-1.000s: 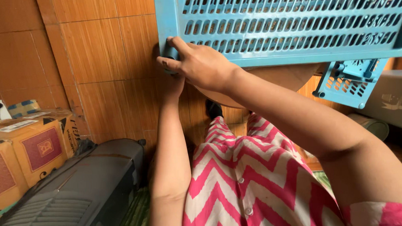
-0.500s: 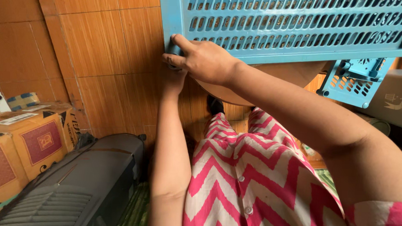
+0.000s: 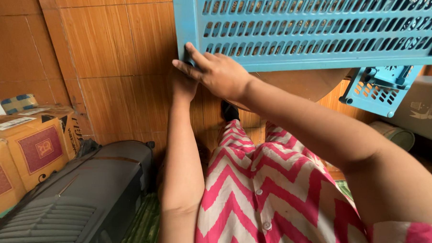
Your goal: The person assembles a blue plastic crate by inserting corner posts into side panels and stacking the assembled unit on a round wooden stool. The person handles the crate panels and posts by hand, aligning and pressing them together to form a complete crate.
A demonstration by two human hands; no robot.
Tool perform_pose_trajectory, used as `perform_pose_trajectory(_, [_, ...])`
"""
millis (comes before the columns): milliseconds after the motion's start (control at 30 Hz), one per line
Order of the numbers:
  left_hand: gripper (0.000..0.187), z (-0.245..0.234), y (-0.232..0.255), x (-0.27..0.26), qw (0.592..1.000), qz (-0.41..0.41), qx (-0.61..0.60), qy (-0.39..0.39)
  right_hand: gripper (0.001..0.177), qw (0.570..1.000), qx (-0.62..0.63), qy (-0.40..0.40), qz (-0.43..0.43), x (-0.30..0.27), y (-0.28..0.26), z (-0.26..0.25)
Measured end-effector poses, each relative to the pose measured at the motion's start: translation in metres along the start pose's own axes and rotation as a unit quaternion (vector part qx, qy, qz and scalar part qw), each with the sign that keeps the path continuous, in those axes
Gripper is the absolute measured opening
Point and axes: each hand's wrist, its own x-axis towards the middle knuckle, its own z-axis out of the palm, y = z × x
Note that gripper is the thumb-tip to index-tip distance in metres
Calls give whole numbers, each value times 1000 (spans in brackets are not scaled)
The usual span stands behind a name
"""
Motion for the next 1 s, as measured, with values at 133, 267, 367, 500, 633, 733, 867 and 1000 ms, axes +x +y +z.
perform_pose_trajectory(133, [38,-17,-2,-3,998,-5,36,-53,76,1000,-1,8,12,1,-12,5])
perform_pose_trajectory(267, [48,-52,2,4,994,-47,-81,50,73,998,-32,-38,48,10,-24,-1])
perform_pose_trajectory(367, [61,-73,18,42,968,11,-218,125,70,998,22,-21,62,15,-18,-16])
perform_pose_trajectory(500, [46,-79,50,96,976,-2,-192,99,52,981,114,127,93,24,29,-34])
perform_pose_trajectory(633, [51,-65,73,154,980,-65,-168,84,36,964,102,206,135,49,102,-41])
perform_pose_trajectory(733, [53,-60,78,189,972,-106,-187,94,31,961,71,215,156,66,145,-44])
perform_pose_trajectory(867, [54,-63,73,212,969,-144,-181,82,30,962,69,200,170,81,179,-37])
perform_pose_trajectory(1000, [55,-65,71,221,954,-200,-209,75,29,961,93,182,188,89,200,-31])
